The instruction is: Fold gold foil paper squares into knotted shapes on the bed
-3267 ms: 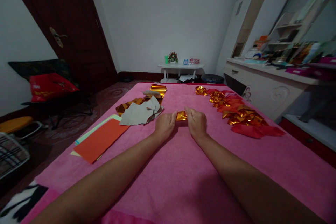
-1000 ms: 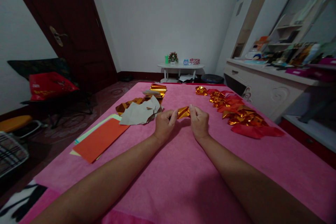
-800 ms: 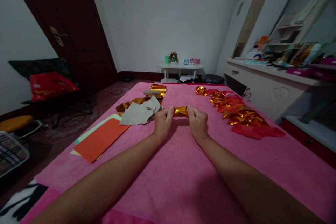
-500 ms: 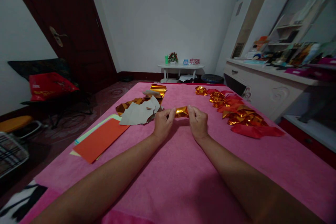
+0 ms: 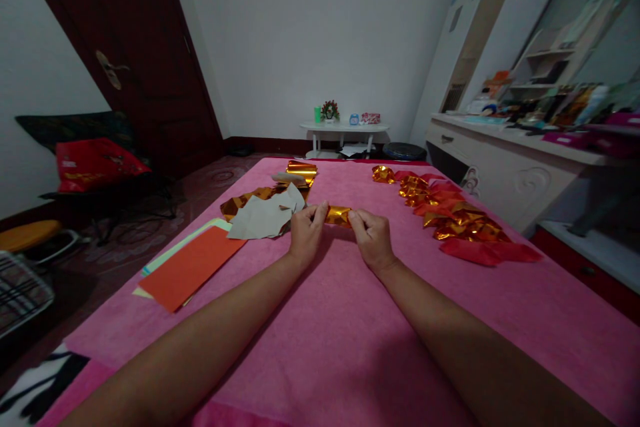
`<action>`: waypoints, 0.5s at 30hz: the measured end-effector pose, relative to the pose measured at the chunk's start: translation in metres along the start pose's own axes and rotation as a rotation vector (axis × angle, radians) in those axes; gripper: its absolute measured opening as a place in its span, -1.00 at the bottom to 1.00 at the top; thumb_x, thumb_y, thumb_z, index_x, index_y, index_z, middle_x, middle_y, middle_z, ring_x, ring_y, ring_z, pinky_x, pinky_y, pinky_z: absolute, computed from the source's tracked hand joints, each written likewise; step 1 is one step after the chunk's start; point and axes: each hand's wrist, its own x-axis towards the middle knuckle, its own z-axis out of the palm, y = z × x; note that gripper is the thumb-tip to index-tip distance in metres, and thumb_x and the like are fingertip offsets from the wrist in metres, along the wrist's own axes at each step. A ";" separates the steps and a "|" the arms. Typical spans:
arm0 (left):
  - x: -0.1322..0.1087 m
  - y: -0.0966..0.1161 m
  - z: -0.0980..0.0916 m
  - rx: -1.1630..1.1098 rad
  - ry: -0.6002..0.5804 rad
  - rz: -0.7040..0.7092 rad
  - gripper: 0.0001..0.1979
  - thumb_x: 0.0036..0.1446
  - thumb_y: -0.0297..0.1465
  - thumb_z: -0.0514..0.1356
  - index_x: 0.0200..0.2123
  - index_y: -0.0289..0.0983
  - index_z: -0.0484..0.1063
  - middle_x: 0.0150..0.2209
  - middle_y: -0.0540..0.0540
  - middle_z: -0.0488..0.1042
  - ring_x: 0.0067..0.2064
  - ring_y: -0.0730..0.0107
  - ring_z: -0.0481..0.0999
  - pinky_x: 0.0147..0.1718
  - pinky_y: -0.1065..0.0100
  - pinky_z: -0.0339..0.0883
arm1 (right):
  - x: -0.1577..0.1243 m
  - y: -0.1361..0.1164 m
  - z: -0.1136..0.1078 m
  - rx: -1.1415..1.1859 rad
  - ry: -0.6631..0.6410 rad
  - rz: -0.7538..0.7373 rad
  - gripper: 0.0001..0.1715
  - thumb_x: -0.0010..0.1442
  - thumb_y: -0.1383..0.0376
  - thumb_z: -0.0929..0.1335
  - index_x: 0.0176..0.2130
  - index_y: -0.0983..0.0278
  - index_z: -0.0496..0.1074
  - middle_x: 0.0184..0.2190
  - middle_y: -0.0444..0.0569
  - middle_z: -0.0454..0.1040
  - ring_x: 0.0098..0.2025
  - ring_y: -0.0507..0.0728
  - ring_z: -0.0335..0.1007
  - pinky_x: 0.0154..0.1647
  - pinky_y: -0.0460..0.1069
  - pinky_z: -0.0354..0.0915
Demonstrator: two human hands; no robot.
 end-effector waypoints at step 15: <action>-0.008 0.011 0.004 -0.120 -0.251 -0.208 -0.37 0.24 -0.05 -0.19 -0.64 -0.31 0.37 -0.71 0.00 0.25 -0.62 0.48 0.25 -0.57 0.44 0.06 | 0.080 0.103 -0.017 -0.537 0.019 0.388 -0.65 0.16 0.25 0.23 -0.49 0.31 0.49 -0.54 0.00 0.48 -0.45 0.10 0.34 -0.43 -0.07 0.14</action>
